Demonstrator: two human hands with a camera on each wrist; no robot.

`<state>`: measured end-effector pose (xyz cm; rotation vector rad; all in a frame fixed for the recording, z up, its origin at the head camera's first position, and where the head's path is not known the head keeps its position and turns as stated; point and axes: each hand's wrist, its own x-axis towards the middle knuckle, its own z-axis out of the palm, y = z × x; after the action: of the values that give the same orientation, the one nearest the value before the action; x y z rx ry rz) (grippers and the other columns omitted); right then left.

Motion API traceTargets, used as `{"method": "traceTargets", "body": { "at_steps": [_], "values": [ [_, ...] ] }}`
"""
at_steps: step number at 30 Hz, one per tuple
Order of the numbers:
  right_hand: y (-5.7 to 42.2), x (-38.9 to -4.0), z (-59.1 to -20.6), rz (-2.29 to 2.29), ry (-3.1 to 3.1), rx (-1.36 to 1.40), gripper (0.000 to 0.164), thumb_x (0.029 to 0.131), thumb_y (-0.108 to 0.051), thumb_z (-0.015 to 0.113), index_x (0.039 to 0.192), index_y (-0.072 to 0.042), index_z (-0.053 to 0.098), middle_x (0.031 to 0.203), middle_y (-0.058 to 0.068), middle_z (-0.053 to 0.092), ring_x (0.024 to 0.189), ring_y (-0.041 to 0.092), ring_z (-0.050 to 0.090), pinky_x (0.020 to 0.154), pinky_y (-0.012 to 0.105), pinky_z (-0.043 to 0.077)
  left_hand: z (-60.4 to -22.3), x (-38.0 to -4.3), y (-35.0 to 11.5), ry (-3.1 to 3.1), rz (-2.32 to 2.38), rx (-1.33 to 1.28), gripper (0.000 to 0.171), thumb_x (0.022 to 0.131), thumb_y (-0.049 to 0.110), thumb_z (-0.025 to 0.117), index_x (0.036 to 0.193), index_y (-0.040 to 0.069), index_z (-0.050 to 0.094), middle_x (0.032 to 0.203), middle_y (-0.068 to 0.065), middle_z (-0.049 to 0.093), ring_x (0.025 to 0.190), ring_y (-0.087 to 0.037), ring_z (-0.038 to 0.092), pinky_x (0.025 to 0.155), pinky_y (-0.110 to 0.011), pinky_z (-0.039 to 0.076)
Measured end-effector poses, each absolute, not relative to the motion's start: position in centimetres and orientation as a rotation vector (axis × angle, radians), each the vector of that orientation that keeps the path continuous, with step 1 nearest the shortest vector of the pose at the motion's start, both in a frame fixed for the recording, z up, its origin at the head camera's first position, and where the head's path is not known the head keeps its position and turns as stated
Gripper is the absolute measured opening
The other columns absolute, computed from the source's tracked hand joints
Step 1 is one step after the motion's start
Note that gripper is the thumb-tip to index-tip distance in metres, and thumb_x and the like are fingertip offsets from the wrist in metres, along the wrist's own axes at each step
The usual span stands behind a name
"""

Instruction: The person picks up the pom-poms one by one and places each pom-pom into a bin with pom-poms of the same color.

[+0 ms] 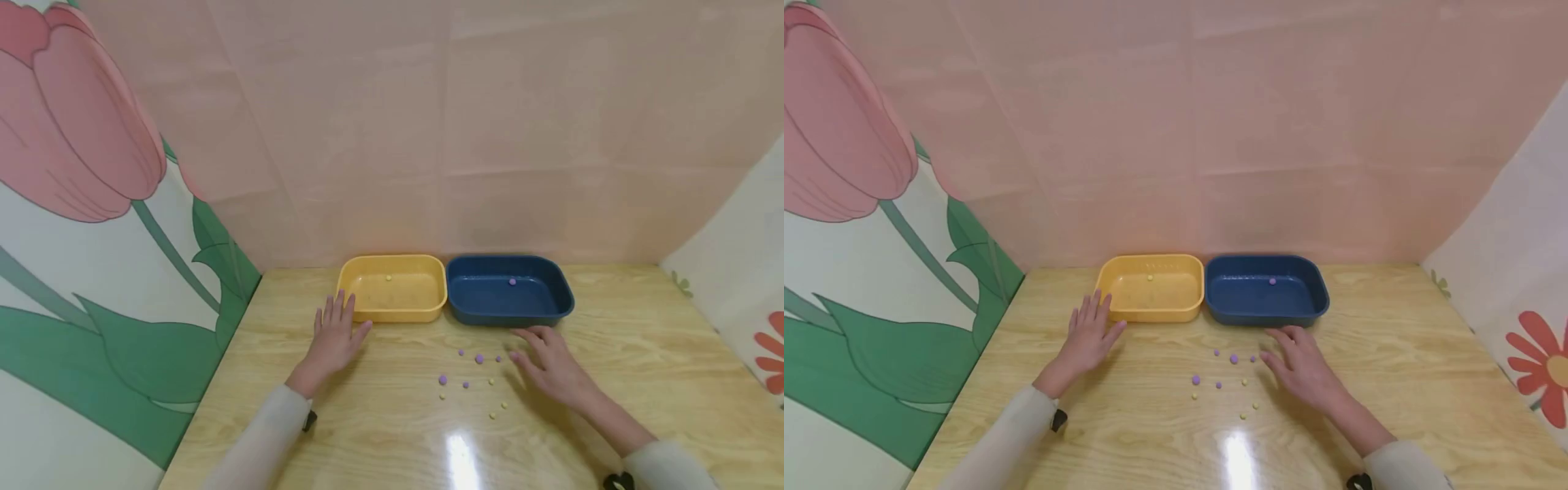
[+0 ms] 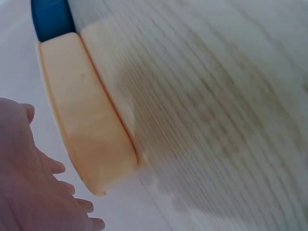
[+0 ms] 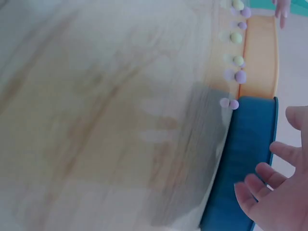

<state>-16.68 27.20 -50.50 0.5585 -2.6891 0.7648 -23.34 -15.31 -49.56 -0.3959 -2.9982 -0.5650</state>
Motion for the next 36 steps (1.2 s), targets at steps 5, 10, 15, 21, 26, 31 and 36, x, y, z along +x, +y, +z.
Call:
{"method": "traceTargets", "body": {
  "at_steps": [5,10,15,21,26,31,36],
  "values": [
    [27.1,-16.4,-50.7,0.914,-2.766,0.575,0.045,0.099,-0.02,0.067,0.139,-0.001,0.056,0.125,0.025,0.053,0.108,0.04,0.056,0.085,0.059,0.051,-49.6,-24.0,-15.5,-2.986,-0.609,-0.382,0.077,0.107,0.055,0.036,0.163,0.006,0.015,0.169,-0.02,0.004,0.155,-0.041,-0.004,0.121,-0.063,0.0],
    [27.1,-16.3,-51.1,1.01,-2.797,0.639,0.044,0.099,-0.019,0.067,0.139,-0.003,0.057,0.119,0.018,0.056,0.098,0.027,0.061,0.078,0.037,0.054,-49.5,-24.8,-15.6,-2.995,-0.594,-0.393,0.077,0.107,0.056,0.036,0.163,0.006,0.015,0.169,-0.021,0.006,0.155,-0.042,-0.002,0.12,-0.064,0.003],
    [27.3,-16.3,-51.5,1.094,-2.783,0.774,0.04,0.096,-0.015,0.071,0.133,-0.003,0.062,0.109,0.008,0.06,0.09,0.014,0.06,0.072,0.027,0.053,-49.5,-25.7,-15.5,-3.008,-0.578,-0.399,0.078,0.107,0.057,0.034,0.163,0.006,0.015,0.169,-0.021,0.005,0.155,-0.041,-0.002,0.12,-0.065,0.005],
    [27.4,-16.4,-51.9,1.134,-2.75,0.975,0.038,0.094,-0.014,0.072,0.13,-0.004,0.063,0.105,0.003,0.062,0.088,0.012,0.059,0.073,0.028,0.053,-49.4,-26.5,-15.4,-3.02,-0.607,-0.377,0.076,0.107,0.056,0.033,0.163,0.008,0.015,0.169,-0.019,0.005,0.155,-0.039,-0.003,0.121,-0.062,0.002],
    [27.3,-16.3,-51.6,1.161,-2.773,1.038,0.036,0.096,-0.017,0.071,0.129,-0.004,0.064,0.104,0.004,0.062,0.088,0.009,0.058,0.073,0.027,0.052,-49.5,-27.5,-15.5,-3.041,-0.611,-0.361,0.076,0.107,0.056,0.032,0.163,0.008,0.014,0.169,-0.019,0.003,0.154,-0.042,-0.003,0.12,-0.064,0.001],
    [27.2,-16.2,-51.6,1.168,-2.785,1.064,0.035,0.095,-0.018,0.071,0.127,-0.003,0.065,0.106,0.006,0.062,0.089,0.013,0.06,0.074,0.027,0.054,-49.6,-28.4,-15.6,-3.069,-0.606,-0.333,0.081,0.105,0.062,0.027,0.163,0.007,0.013,0.169,-0.019,0.0,0.154,-0.044,-0.004,0.12,-0.065,0.001],
    [27.2,-16.3,-51.9,1.15,-2.782,1.076,0.03,0.095,-0.016,0.072,0.123,-0.007,0.068,0.106,0.005,0.061,0.089,0.01,0.059,0.074,0.026,0.054,-49.4,-29.0,-15.4,-3.09,-0.607,-0.321,0.085,0.103,0.067,0.024,0.163,0.008,0.012,0.169,-0.018,-0.004,0.154,-0.042,-0.005,0.12,-0.064,0.002]
  ]
}}
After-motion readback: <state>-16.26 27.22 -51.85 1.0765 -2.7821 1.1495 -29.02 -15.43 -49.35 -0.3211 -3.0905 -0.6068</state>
